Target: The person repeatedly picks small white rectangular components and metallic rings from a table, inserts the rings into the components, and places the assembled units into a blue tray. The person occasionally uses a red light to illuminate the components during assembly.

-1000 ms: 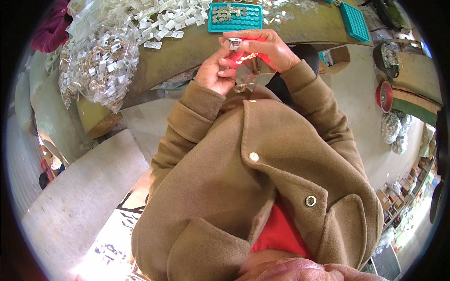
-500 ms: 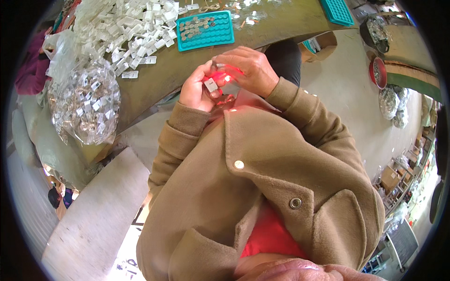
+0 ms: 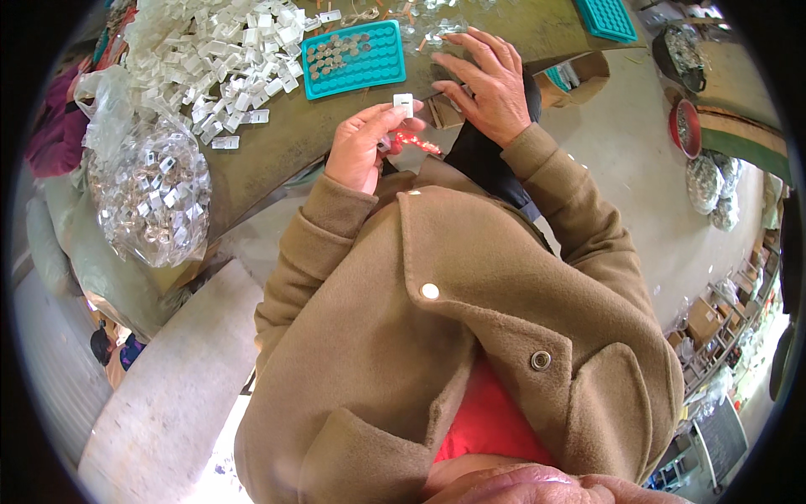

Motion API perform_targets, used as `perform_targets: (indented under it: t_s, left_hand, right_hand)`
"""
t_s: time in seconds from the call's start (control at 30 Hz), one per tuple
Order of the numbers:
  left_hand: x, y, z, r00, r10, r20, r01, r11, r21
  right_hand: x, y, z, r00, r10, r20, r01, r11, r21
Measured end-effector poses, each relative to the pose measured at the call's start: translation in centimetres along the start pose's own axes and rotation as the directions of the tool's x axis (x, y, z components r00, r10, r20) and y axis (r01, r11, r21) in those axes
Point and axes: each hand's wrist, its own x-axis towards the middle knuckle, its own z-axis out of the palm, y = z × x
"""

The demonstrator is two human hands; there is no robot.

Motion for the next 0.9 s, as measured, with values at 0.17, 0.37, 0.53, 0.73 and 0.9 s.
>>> perform_targets:
  t_s: [0.17, 0.37, 0.53, 0.73, 0.9]
  left_hand:
    - [0.4, 0.0, 0.0, 0.999, -0.031, 0.037, 0.033, 0.997, -0.063]
    - [0.6, -0.6, 0.7, 0.996, -0.091, -0.011, 0.089, 0.987, -0.136]
    - [0.6, -0.8, 0.2, 0.989, -0.142, -0.033, 0.136, 0.980, -0.144]
    - [0.1, -1.1, 0.2, 0.997, -0.063, 0.037, 0.070, 0.964, -0.257]
    - [-0.6, -0.9, 0.1, 0.999, -0.020, 0.049, 0.034, 0.952, -0.304]
  right_hand:
    - [-0.6, 0.3, 0.0, 0.997, -0.071, 0.042, 0.069, 0.997, 0.035]
    - [-1.9, 0.9, 1.0, 0.988, -0.141, -0.064, 0.147, 0.984, 0.104]
    - [-2.2, 1.1, 1.5, 0.989, -0.128, -0.073, 0.140, 0.968, 0.208]
    - [-0.8, -0.6, 0.5, 0.942, 0.319, 0.100, -0.326, 0.811, 0.485]
    - [0.1, -3.7, -0.8, 0.817, 0.401, 0.415, -0.510, 0.166, 0.844]
